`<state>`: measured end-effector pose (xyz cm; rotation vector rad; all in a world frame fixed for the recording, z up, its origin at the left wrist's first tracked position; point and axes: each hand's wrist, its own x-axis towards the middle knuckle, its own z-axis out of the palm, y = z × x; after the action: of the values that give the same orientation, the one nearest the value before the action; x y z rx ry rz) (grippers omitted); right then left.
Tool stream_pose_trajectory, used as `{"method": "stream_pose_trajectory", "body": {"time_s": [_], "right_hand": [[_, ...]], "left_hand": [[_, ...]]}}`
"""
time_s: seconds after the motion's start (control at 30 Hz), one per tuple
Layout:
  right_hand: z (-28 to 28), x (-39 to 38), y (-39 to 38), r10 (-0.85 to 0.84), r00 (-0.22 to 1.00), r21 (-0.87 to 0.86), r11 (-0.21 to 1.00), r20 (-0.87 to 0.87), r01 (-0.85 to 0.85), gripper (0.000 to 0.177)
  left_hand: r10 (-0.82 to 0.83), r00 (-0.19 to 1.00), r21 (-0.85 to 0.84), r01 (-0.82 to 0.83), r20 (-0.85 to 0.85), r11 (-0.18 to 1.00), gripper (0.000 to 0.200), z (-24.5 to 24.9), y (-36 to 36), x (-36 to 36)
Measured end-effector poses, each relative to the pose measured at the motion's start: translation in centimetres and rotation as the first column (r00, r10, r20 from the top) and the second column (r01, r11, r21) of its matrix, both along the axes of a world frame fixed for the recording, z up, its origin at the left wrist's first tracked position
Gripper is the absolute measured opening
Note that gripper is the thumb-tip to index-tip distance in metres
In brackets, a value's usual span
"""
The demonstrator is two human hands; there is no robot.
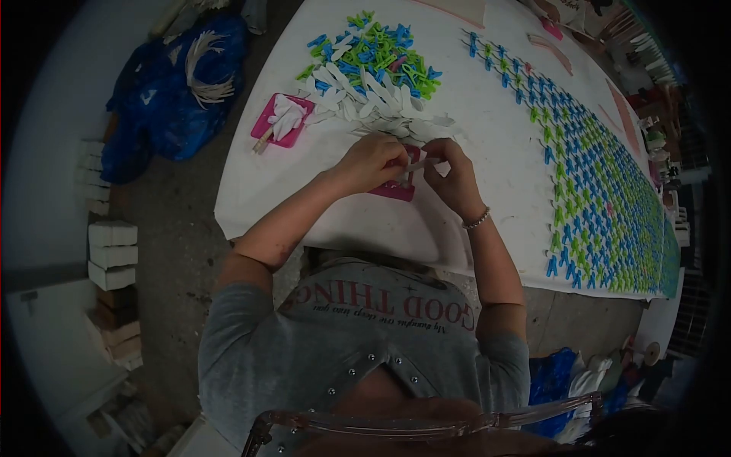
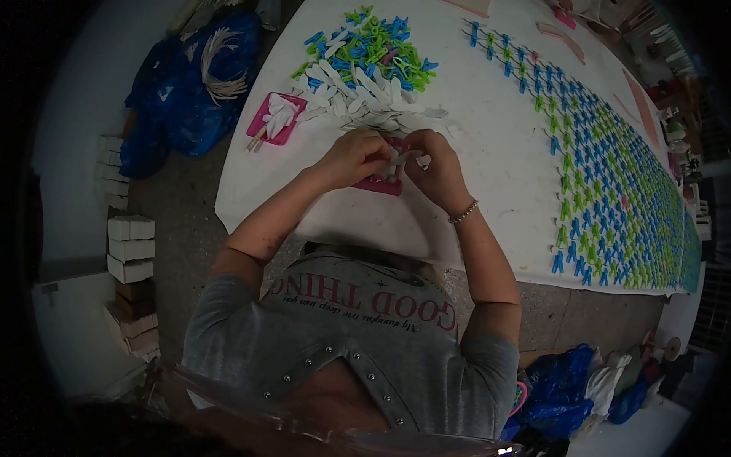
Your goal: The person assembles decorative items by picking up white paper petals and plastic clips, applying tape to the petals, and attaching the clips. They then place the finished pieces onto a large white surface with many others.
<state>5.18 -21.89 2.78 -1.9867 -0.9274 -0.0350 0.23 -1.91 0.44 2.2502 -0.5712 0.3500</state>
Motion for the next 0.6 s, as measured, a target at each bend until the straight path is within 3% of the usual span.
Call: {"method": "stream_pose_trajectory", "body": {"time_s": [0.07, 0.13, 0.17, 0.23, 0.33, 0.47, 0.53, 0.6], "right_hand": [[-0.1, 0.2, 0.4, 0.017, 0.999, 0.063, 0.998, -0.038, -0.015, 0.028], [-0.8, 0.2, 0.7, 0.077, 0.938, 0.215, 0.977, -0.338, -0.002, 0.038], [-0.9, 0.1, 0.9, 0.079, 0.938, 0.215, 0.977, -0.337, -0.005, 0.038], [-1.1, -0.3, 1.3, 0.205, 0.811, 0.347, 0.938, -0.548, -0.002, 0.042], [-2.1, -0.9, 1.6, 0.196, 0.768, 0.355, 0.934, -0.609, 0.043, 0.043], [-3.0, -0.9, 1.9, 0.144, 0.885, 0.266, 0.964, -0.442, -0.024, 0.042], [-2.6, -1.0, 2.2, 0.126, 0.95, 0.173, 0.982, -0.285, -0.078, 0.041], [-2.7, -1.0, 2.3, 0.127, 0.956, 0.157, 0.984, -0.264, -0.087, 0.039]], "left_hand": [[0.013, 1.0, 0.0, -0.013, 0.012, 1.0, 0.012, 0.0, -0.3, -0.1], [0.053, 0.998, -0.073, -0.052, 0.017, 0.996, 0.011, -0.3, -0.5, -0.2], [0.056, 0.998, -0.073, -0.055, 0.018, 0.996, 0.011, -0.1, -0.6, -0.5], [0.111, 0.98, -0.278, -0.155, -0.165, 0.948, 0.01, 0.4, -0.8, -1.1], [0.084, 0.953, -0.319, -0.179, -0.291, 0.931, 0.01, 0.3, -0.5, -1.5], [0.074, 0.934, -0.352, -0.204, -0.35, 0.914, 0.021, 0.4, 0.5, -1.0], [-0.015, 0.967, -0.435, -0.102, -0.256, 0.895, 0.03, 1.1, 1.0, -0.4], [-0.074, 0.952, -0.467, -0.078, -0.298, 0.881, 0.031, 1.1, 1.3, -0.2]]}}
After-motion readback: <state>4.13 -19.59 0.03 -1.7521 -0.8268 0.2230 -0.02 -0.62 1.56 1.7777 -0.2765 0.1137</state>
